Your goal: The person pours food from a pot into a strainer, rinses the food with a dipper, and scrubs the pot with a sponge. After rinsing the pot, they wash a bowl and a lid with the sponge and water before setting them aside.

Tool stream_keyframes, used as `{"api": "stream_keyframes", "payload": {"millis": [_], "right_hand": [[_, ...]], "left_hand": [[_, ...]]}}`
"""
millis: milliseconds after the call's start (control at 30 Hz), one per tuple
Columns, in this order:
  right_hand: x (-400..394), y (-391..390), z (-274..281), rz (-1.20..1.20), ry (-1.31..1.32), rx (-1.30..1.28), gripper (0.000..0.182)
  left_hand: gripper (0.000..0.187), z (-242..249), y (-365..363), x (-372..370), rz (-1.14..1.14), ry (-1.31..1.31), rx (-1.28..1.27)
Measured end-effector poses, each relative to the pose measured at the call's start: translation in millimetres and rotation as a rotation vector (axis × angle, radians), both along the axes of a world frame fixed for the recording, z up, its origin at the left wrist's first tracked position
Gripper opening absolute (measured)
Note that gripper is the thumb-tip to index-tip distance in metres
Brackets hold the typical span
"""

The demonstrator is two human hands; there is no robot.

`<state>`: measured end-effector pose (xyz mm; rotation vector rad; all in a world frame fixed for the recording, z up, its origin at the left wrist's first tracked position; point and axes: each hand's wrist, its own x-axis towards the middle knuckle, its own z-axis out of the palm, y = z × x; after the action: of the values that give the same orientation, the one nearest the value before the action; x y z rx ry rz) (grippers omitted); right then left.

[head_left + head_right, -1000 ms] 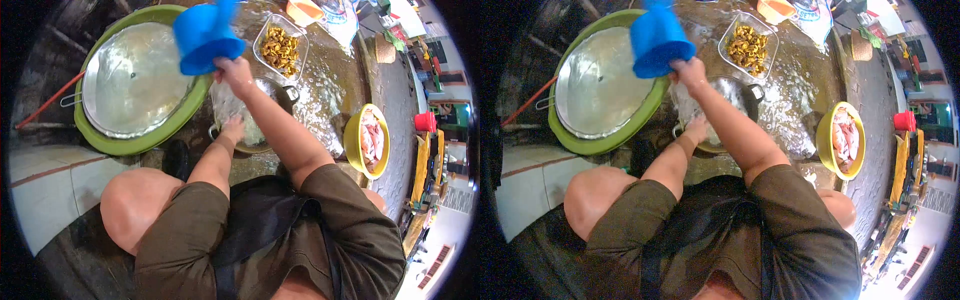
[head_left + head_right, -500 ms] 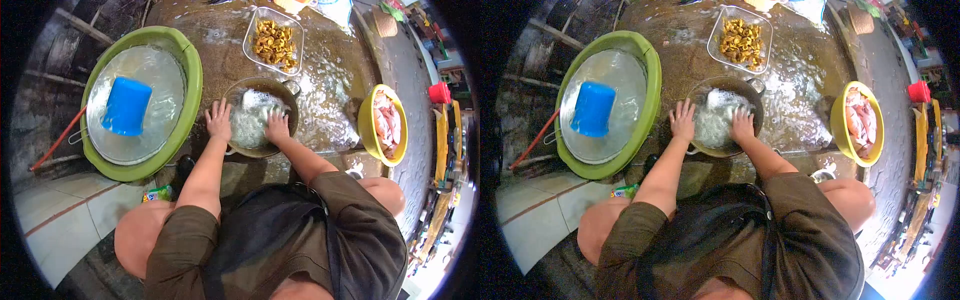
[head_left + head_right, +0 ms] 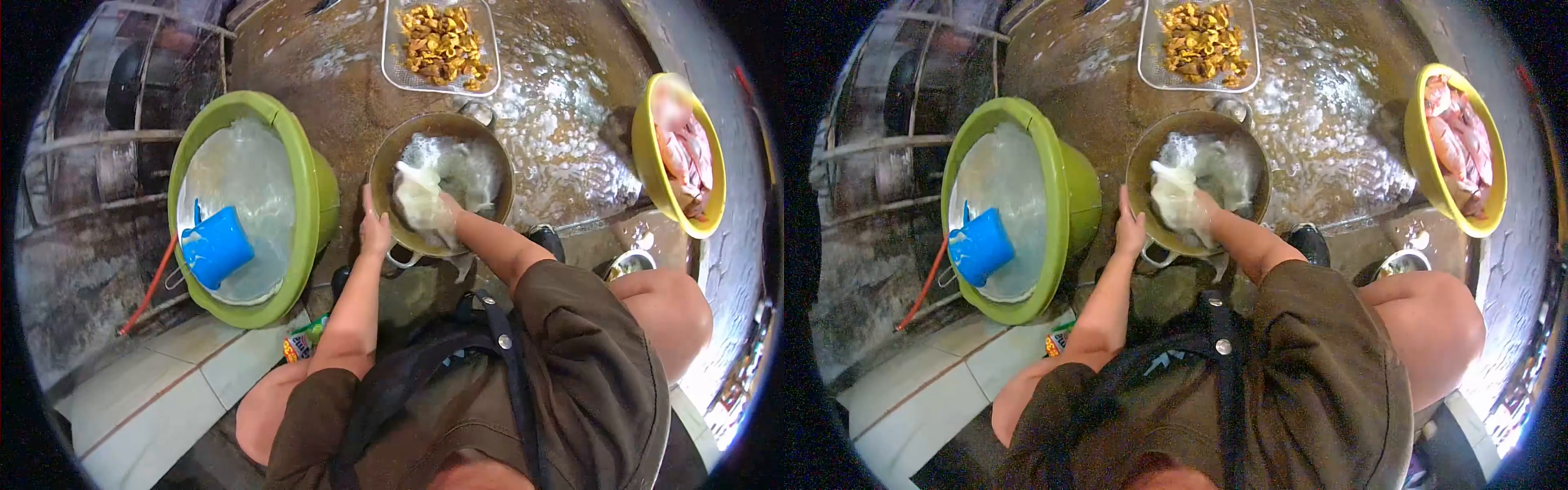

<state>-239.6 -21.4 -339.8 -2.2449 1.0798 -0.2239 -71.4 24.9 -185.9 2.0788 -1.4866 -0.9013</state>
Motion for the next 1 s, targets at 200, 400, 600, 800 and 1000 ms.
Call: {"api": "stream_keyframes", "payload": {"millis": [200, 400, 600, 800, 1000], "right_hand": [[-11.0, -36.9, 40.7, -0.146, -0.027, 0.166, 0.050], [11.2, -34.6, 26.6, 0.446, -0.046, -0.299, 0.044], [-31.9, -90.3, 95.5, -0.414, 0.140, -0.218, 0.049], [-46.2, -73.0, 86.2, -0.553, 0.037, -0.103, 0.050], [-85.2, -118.6, 99.3, -0.332, 0.041, 0.642, 0.046]], "left_hand": [[0.060, 6.4, 30.4, 17.4, 0.140, 0.373, 0.513], [0.034, 13.6, 16.2, 2.6, 0.457, 0.338, 0.507], [0.032, 49.5, -1.5, -18.1, 0.411, 0.198, 0.176], [0.019, 120.0, -64.5, -70.6, 0.166, 0.010, -0.034], [0.015, 197.4, -80.9, -143.1, 0.049, 0.144, -0.178]]}}
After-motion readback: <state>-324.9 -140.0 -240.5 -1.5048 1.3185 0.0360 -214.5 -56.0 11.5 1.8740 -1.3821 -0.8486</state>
